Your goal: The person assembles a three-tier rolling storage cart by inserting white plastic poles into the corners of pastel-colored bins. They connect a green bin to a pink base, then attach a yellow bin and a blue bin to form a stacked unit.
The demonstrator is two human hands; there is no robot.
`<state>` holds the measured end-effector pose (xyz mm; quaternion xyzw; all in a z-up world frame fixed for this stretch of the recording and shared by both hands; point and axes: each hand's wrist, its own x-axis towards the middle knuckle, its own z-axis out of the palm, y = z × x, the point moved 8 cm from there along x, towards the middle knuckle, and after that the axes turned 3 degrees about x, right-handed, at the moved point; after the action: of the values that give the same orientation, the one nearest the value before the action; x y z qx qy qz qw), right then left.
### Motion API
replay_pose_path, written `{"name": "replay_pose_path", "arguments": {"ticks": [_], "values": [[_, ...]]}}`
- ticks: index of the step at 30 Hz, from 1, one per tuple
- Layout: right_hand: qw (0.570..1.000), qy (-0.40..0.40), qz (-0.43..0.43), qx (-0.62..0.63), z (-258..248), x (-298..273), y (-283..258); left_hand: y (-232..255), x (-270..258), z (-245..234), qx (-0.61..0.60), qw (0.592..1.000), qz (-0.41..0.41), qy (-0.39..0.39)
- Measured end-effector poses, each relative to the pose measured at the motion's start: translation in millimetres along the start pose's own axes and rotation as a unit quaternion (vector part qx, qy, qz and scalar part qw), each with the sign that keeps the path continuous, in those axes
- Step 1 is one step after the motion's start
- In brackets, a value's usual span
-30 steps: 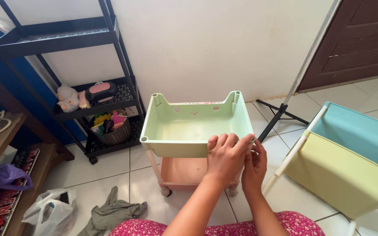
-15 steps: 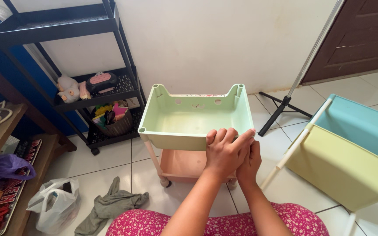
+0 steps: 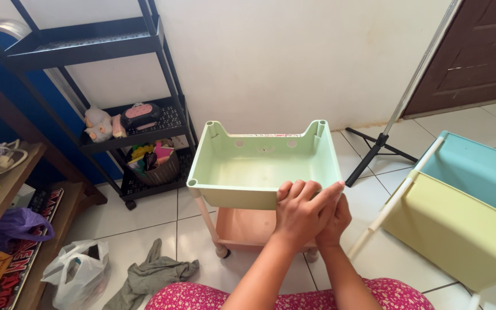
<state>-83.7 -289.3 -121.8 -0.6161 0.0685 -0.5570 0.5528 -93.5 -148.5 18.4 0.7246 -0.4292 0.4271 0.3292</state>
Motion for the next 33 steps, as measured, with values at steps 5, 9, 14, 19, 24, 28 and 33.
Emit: {"name": "replay_pose_path", "arguments": {"ticks": [5, 9, 14, 19, 24, 28, 33], "values": [[0.992, -0.004, 0.081, 0.095, -14.4, 7.9, 26.0, -30.9, -16.0, -45.6, 0.065, 0.992, -0.041, 0.097], [0.99, -0.019, 0.085, 0.11, -16.9, 11.7, 22.3, -105.4, -60.8, -103.8, 0.148, 0.933, -0.24, 0.222], [0.996, -0.031, 0.069, 0.053, -15.2, 8.1, 5.3, -167.4, -108.8, -88.6, -0.114, 0.895, -0.397, 0.169], [0.993, -0.035, 0.093, 0.065, -14.8, 6.8, 8.3, -175.8, -122.2, -83.0, -0.145, 0.885, -0.393, 0.201], [0.993, -0.037, 0.073, 0.089, -11.6, 6.9, 7.1, -186.0, -135.0, -70.8, -0.231, 0.832, -0.456, 0.217], [0.993, -0.032, 0.078, 0.089, -10.6, 6.8, 8.3, -187.0, -135.4, -69.1, -0.254, 0.841, -0.415, 0.236], [0.993, -0.034, 0.066, 0.092, -8.3, 6.1, 6.4, -180.9, -133.9, -75.9, -0.18, 0.873, -0.377, 0.252]]}}
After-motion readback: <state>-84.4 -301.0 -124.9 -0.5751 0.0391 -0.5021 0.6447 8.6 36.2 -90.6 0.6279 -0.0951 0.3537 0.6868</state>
